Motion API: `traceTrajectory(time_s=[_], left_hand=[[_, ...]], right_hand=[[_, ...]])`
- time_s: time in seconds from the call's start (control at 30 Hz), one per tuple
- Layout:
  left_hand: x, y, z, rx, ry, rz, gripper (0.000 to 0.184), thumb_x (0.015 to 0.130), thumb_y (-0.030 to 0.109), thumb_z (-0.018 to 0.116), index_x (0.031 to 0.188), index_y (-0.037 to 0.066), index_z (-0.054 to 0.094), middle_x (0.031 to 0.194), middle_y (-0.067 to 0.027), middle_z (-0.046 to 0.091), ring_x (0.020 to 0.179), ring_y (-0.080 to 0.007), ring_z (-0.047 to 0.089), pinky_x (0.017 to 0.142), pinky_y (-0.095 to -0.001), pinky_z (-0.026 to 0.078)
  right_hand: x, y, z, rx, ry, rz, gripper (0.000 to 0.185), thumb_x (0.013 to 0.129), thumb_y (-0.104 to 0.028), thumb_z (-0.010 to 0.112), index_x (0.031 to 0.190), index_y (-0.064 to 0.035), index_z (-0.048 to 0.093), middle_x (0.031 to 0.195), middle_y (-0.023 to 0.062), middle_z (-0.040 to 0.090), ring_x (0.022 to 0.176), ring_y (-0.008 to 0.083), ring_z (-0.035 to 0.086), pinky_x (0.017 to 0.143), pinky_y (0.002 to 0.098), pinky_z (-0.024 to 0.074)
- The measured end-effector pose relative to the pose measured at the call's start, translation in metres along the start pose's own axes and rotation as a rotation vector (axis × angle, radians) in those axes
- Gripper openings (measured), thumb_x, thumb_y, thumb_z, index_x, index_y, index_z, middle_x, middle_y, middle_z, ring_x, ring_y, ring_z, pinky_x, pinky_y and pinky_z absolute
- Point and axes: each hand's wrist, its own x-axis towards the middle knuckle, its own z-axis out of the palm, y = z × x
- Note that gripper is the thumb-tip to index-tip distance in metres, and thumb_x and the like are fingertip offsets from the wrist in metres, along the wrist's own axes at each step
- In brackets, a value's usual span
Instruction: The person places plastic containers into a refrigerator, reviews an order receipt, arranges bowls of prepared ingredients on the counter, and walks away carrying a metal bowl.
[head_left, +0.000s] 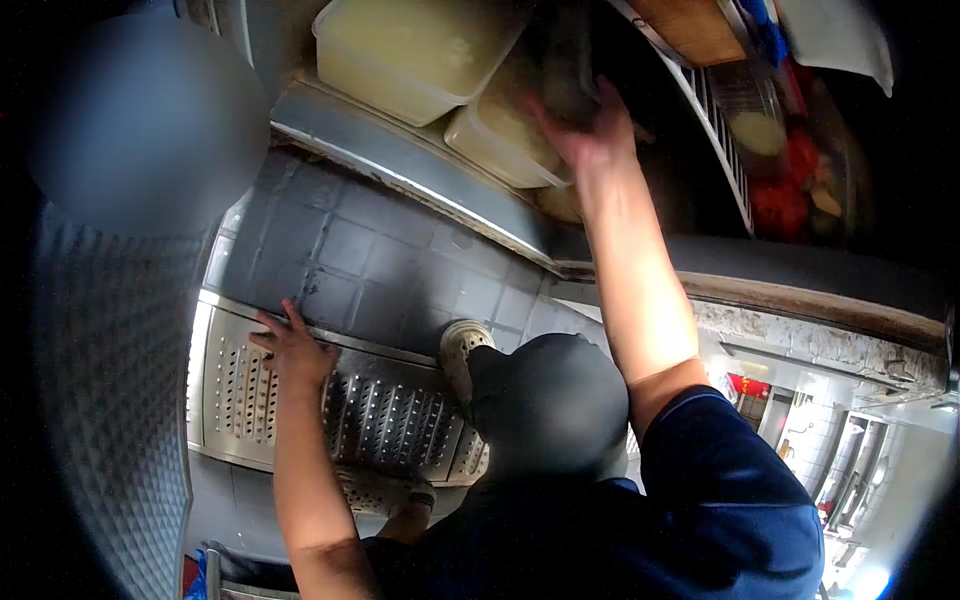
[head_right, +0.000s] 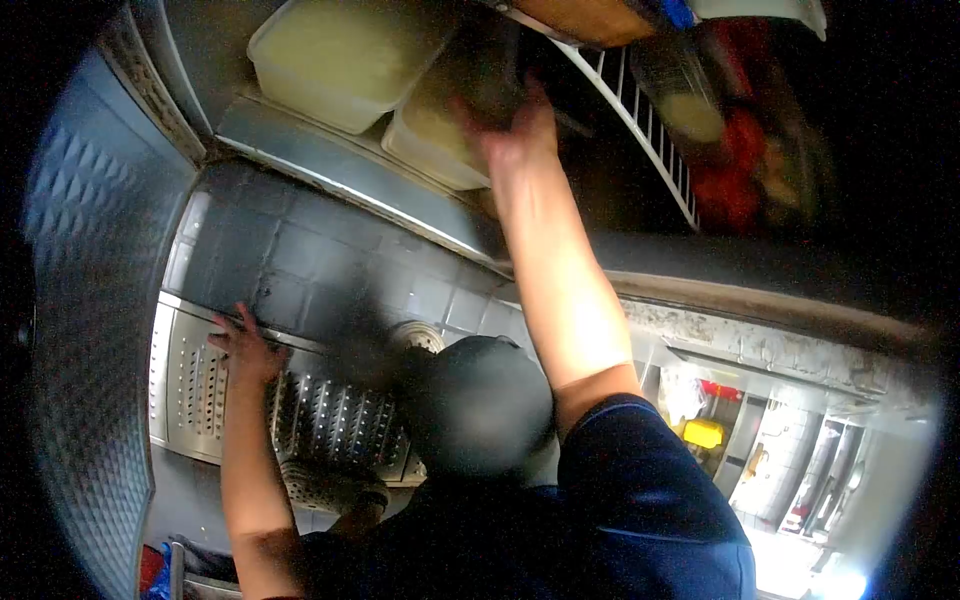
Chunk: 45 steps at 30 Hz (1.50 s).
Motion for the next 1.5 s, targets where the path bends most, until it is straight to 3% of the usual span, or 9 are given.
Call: traceTrajectory(time_s=[0.2, 0.3, 0.4, 0.5, 0.6, 0.7, 0.77, 1.2, 1.5], left_hand=[[0.004, 0.000, 0.004, 0.012, 0.011, -0.004, 0.123, 0.078, 0.047, 0.079, 0.160, 0.013, -0.006, 0.159, -0.0358, -0.011, 0.142, -0.0645, 0.004, 0.101, -0.0707, 0.040], [0.007, -0.003, 0.010, 0.045, 0.026, 0.007, 0.123, 0.078, 0.048, 0.078, 0.160, 0.012, -0.006, 0.158, -0.0369, -0.010, 0.142, -0.0647, 0.004, 0.100, -0.0707, 0.041], [0.006, 0.000, 0.006, 0.051, 0.003, -0.001, 0.122, 0.078, 0.049, 0.078, 0.159, 0.011, -0.005, 0.158, -0.0367, -0.009, 0.142, -0.0647, 0.004, 0.101, -0.0708, 0.040], [0.002, 0.005, -0.001, 0.059, -0.021, -0.019, 0.122, 0.078, 0.047, 0.078, 0.159, 0.011, -0.005, 0.158, -0.0365, -0.008, 0.142, -0.0647, 0.003, 0.102, -0.0706, 0.040], [0.004, 0.003, 0.001, 0.065, -0.023, -0.024, 0.122, 0.078, 0.046, 0.078, 0.159, 0.011, -0.006, 0.159, -0.0355, -0.010, 0.142, -0.0648, 0.002, 0.103, -0.0699, 0.039], [0.007, 0.001, 0.006, 0.028, -0.001, -0.035, 0.122, 0.078, 0.046, 0.079, 0.159, 0.012, -0.006, 0.159, -0.0342, -0.012, 0.142, -0.0645, 0.001, 0.103, -0.0700, 0.039], [0.010, 0.003, 0.010, 0.017, 0.011, -0.057, 0.123, 0.077, 0.046, 0.079, 0.160, 0.013, -0.006, 0.159, -0.0336, -0.014, 0.142, -0.0642, 0.000, 0.103, -0.0699, 0.039], [0.005, 0.010, 0.005, 0.034, 0.044, -0.063, 0.122, 0.075, 0.043, 0.080, 0.160, 0.015, -0.002, 0.160, -0.0337, -0.007, 0.142, -0.0642, 0.004, 0.102, -0.0717, 0.039], [0.004, 0.007, 0.000, 0.005, -0.007, -0.063, 0.122, 0.076, 0.045, 0.081, 0.160, 0.016, -0.002, 0.160, -0.0331, -0.007, 0.144, -0.0609, 0.004, 0.104, -0.0704, 0.037]], right_hand=[[0.036, -0.014, -0.016, 0.103, 0.116, -0.093, 0.038, 0.097, -0.012, 0.043, 0.131, 0.0052, 0.047, 0.135, 0.0299, 0.049, 0.126, 0.0449, 0.049, 0.104, 0.0625, 0.0465], [0.027, -0.024, -0.013, -0.033, 0.094, -0.071, 0.040, 0.098, -0.011, 0.037, 0.134, 0.0060, 0.043, 0.133, 0.0296, 0.050, 0.123, 0.0449, 0.051, 0.102, 0.0643, 0.0481], [0.026, -0.027, 0.002, -0.149, 0.145, -0.195, 0.038, 0.103, -0.013, 0.029, 0.134, 0.0037, 0.043, 0.136, 0.0277, 0.049, 0.121, 0.0457, 0.053, 0.098, 0.0637, 0.0521], [0.078, -0.060, -0.012, 0.054, -0.043, 0.080, 0.038, 0.104, -0.015, 0.028, 0.132, 0.0036, 0.046, 0.131, 0.0274, 0.053, 0.117, 0.0443, 0.057, 0.094, 0.0632, 0.0549], [0.116, -0.066, 0.006, 0.063, -0.376, 0.263, 0.037, 0.099, -0.012, 0.038, 0.130, 0.0044, 0.048, 0.124, 0.0283, 0.058, 0.112, 0.0415, 0.061, 0.089, 0.0546, 0.0586], [0.044, -0.042, 0.072, 0.186, -0.023, 0.041, 0.049, 0.106, -0.036, 0.040, 0.147, -0.0093, 0.044, 0.149, 0.0183, 0.043, 0.129, 0.0289, 0.048, 0.111, 0.0391, 0.0381], [0.055, -0.043, 0.093, -0.007, 0.077, -0.016, 0.049, 0.106, -0.035, 0.040, 0.147, -0.0095, 0.044, 0.147, 0.0176, 0.044, 0.128, 0.0292, 0.048, 0.109, 0.0412, 0.0400], [0.080, -0.018, 0.124, -0.370, -0.228, -0.135, 0.051, 0.097, -0.025, 0.050, 0.142, -0.0030, 0.046, 0.140, 0.0219, 0.051, 0.125, 0.0332, 0.053, 0.108, 0.0437, 0.0429], [-0.008, 0.030, 0.081, -1.281, -0.423, -0.727, 0.053, 0.091, -0.018, 0.057, 0.139, 0.0015, 0.048, 0.135, 0.0249, 0.055, 0.123, 0.0360, 0.056, 0.107, 0.0454, 0.0449]])
